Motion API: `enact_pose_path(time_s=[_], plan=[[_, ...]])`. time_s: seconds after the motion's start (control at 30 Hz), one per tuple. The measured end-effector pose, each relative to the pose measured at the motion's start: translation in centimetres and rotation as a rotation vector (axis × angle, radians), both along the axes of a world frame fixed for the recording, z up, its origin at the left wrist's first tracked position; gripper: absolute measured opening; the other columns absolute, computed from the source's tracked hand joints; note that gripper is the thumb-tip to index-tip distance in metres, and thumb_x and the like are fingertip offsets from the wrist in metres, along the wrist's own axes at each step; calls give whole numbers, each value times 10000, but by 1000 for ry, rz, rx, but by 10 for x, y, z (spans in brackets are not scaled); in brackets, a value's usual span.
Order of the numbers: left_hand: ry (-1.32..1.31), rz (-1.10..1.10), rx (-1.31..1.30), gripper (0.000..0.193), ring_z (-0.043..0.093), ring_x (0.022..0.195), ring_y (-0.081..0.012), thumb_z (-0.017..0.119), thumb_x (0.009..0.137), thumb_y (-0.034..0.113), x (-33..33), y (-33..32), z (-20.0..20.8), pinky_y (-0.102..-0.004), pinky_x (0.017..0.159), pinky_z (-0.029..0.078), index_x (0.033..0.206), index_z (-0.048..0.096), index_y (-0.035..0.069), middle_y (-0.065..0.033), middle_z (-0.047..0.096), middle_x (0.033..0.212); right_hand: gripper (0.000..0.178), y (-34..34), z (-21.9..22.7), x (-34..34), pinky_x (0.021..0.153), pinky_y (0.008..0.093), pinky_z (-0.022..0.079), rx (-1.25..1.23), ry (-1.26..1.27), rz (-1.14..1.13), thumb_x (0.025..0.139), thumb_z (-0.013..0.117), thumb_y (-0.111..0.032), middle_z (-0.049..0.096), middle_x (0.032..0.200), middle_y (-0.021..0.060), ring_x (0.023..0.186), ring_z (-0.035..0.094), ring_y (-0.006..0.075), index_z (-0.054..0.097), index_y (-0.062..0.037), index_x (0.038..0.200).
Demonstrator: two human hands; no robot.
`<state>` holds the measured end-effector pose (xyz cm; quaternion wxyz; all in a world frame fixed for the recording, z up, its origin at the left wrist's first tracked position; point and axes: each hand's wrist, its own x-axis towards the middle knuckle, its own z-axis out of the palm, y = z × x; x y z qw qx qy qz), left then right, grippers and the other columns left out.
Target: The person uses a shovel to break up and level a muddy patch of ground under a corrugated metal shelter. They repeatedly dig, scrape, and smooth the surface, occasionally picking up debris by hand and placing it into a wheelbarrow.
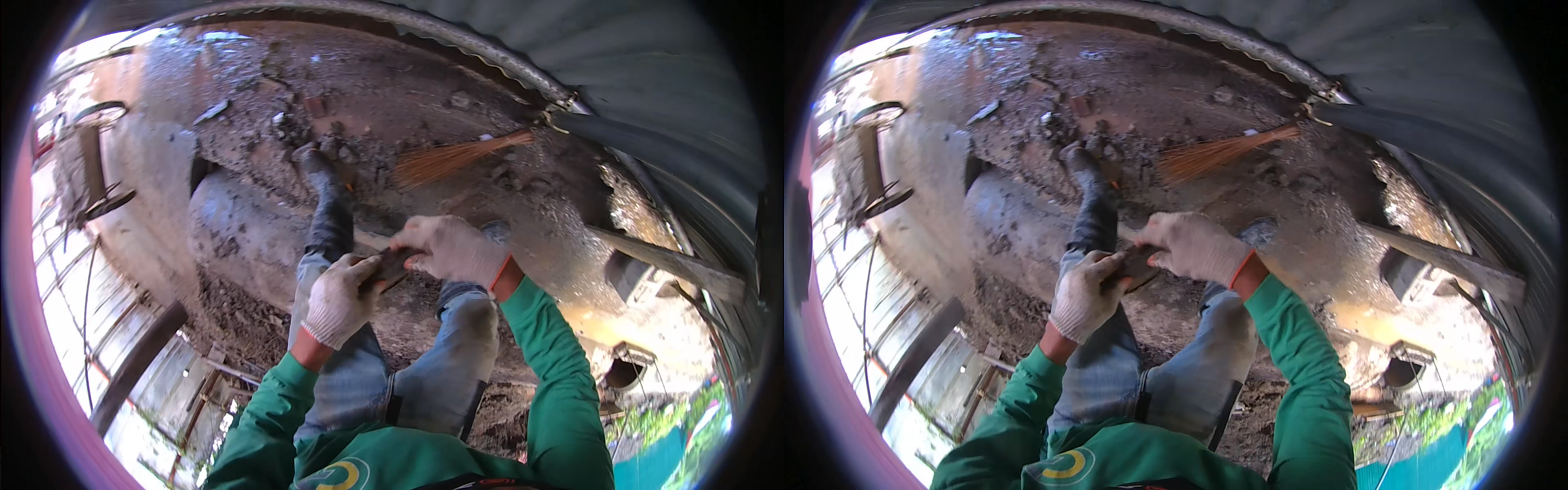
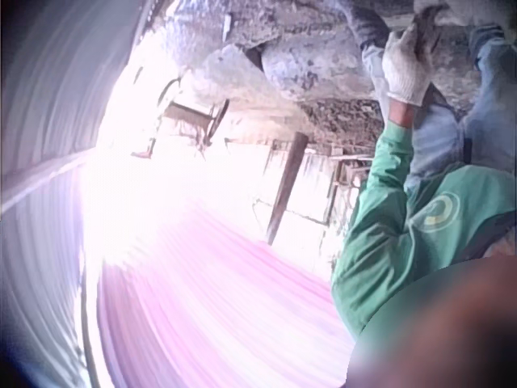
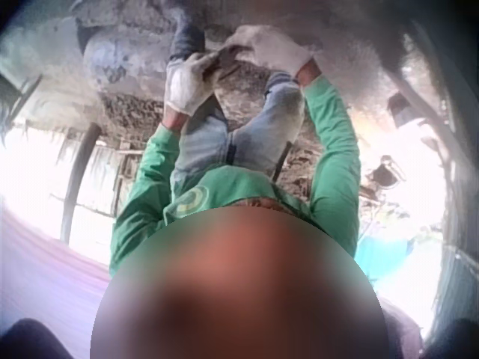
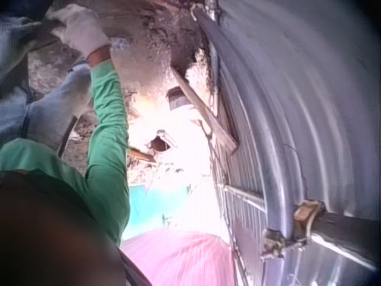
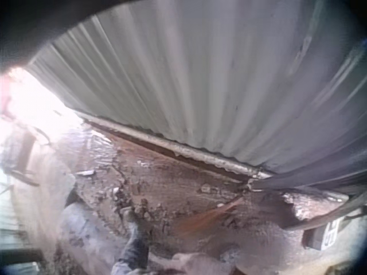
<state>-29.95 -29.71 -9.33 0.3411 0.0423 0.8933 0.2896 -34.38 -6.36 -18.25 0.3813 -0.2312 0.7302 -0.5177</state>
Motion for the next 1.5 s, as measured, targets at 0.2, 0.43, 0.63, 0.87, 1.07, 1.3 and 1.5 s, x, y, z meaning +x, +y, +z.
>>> enact_pose_path(time_s=[0.2,0.43,0.63,0.87,1.07,1.3,1.5], plan=[[63,-43,-15,366,707,931,-392,759,833,120,7,-39,-39,-440,796,582,1190,718,53,-172,710,1070,543,36,-183,-71,927,451,576,843,201,27,937,701,-173,598,1406,142,1071,706,323,527,-77,1442],[-79,152,9,398,727,897,-345,776,789,26,39,-70,-79,-399,770,586,1182,734,64,-167,734,1067,563,45,-400,-33,771,470,593,1157,582,293,959,534,-104,643,1264,170,958,733,297,477,-106,1519],[-125,301,-29,386,732,920,-330,783,792,35,58,-77,-90,-389,776,593,1173,740,77,-152,740,1086,235,46,-401,-41,661,445,574,1101,467,369,943,560,-131,682,919,125,832,727,296,688,-81,1133],[-204,305,-22,323,722,948,-349,742,863,109,59,-58,-63,-393,800,587,1180,736,51,-164,724,1100,195,-35,-138,-146,668,469,613,742,438,73,929,552,-98,745,899,224,796,759,367,720,0,930],[-127,249,65,329,696,979,-386,721,896,142,56,-65,-55,-432,847,567,1212,726,50,-180,711,1114,135,-85,25,-236,691,434,612,750,821,75,915,587,-107,694,936,169,819,745,329,641,-10,991],[-105,250,63,332,701,990,-396,711,903,126,52,-66,-47,-425,846,567,1218,716,20,-204,713,1104,195,61,-2,-269,835,485,600,1242,545,87,911,581,-71,747,1036,218,958,739,387,723,2,1022],[-135,261,71,336,714,983,-383,720,902,120,57,-67,-54,-408,833,576,1217,710,5,-209,711,1138,223,174,-112,-218,859,501,597,1451,460,-14,960,530,-85,735,1055,244,993,725,424,644,29,1114]])
